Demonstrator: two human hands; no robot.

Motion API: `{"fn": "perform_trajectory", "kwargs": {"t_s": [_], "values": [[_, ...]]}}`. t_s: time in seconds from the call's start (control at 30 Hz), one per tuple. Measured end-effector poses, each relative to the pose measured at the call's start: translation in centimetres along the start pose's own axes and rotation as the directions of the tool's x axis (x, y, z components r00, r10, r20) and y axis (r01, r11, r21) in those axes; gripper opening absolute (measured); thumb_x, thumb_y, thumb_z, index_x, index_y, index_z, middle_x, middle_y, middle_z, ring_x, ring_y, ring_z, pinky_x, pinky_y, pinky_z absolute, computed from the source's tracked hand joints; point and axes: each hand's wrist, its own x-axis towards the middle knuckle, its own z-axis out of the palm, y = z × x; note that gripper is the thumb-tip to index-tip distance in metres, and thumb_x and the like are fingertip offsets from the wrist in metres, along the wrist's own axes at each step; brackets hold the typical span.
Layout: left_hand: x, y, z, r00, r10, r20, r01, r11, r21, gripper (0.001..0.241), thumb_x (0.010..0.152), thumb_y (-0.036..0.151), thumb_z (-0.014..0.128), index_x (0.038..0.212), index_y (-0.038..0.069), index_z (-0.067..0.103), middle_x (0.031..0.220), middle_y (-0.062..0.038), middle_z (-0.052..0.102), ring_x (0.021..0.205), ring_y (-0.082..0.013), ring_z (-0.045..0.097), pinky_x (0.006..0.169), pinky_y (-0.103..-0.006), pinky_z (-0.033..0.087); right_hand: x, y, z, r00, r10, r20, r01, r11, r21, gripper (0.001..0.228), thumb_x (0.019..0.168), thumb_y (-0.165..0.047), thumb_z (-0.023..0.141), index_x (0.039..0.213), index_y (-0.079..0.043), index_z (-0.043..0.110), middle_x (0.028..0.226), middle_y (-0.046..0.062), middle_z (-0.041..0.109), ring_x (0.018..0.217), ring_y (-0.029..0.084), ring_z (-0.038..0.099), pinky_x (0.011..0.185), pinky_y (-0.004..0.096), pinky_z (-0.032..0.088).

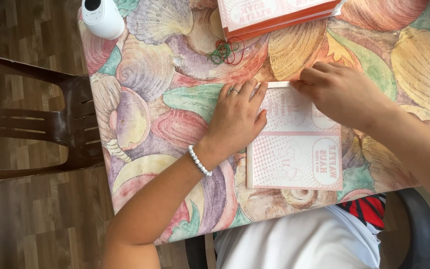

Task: Folding flat paper bags into their final shape and stacking them on a table.

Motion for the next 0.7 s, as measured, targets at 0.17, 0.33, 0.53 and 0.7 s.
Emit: {"fn": "perform_trajectory", "kwargs": {"t_s": [0.17,0.33,0.53,0.7], "values": [[-0.1,0.2,-0.1,1.000,0.013,-0.004,-0.013,1.000,0.010,0.050,0.096,0.030,0.060,0.138,0.003,0.058,0.134,-0.016,0.061,0.117,-0.0292,0.060,0.106,-0.0471,0.044,-3.1,1.8,1.2,0.998,0.055,-0.016,-0.054,0.997,0.056,0.043,0.089,-0.005,0.066,0.130,-0.018,0.071,0.113,-0.004,0.069,0.103,0.018,0.067,0.083,0.033,0.064],[0.0,0.5,-0.3,0.998,0.047,-0.029,-0.045,0.997,0.070,0.048,0.093,0.029,0.062,0.132,0.003,0.059,0.129,-0.013,0.062,0.107,-0.0266,0.061,0.100,-0.0448,0.046,-4.8,2.3,2.3,0.987,0.129,-0.099,-0.123,0.990,0.061,0.043,0.087,0.003,0.065,0.123,-0.020,0.074,0.117,-0.006,0.069,0.104,0.016,0.068,0.062,0.034,0.065],[0.5,0.5,-0.3,0.998,0.052,-0.046,-0.046,0.990,0.136,0.063,0.087,0.031,0.063,0.147,0.010,0.055,0.123,-0.008,0.063,0.109,-0.0274,0.057,0.101,-0.0467,0.045,-4.8,2.2,2.7,0.993,-0.013,-0.121,0.012,1.000,-0.007,0.029,0.092,-0.003,0.067,0.118,-0.014,0.074,0.098,-0.006,0.064,0.090,0.018,0.061,0.064,0.032,0.059],[1.0,0.9,-1.1,1.000,0.027,-0.002,-0.027,0.996,0.079,0.055,0.087,0.024,0.061,0.141,0.015,0.063,0.109,-0.008,0.060,0.097,-0.0278,0.056,0.096,-0.0476,0.045,-3.6,1.9,0.8,0.994,-0.054,0.100,0.067,0.988,-0.139,0.079,0.073,-0.011,0.076,0.148,-0.019,0.053,0.105,-0.010,0.065,0.091,0.017,0.061,0.074,0.030,0.061]]}}
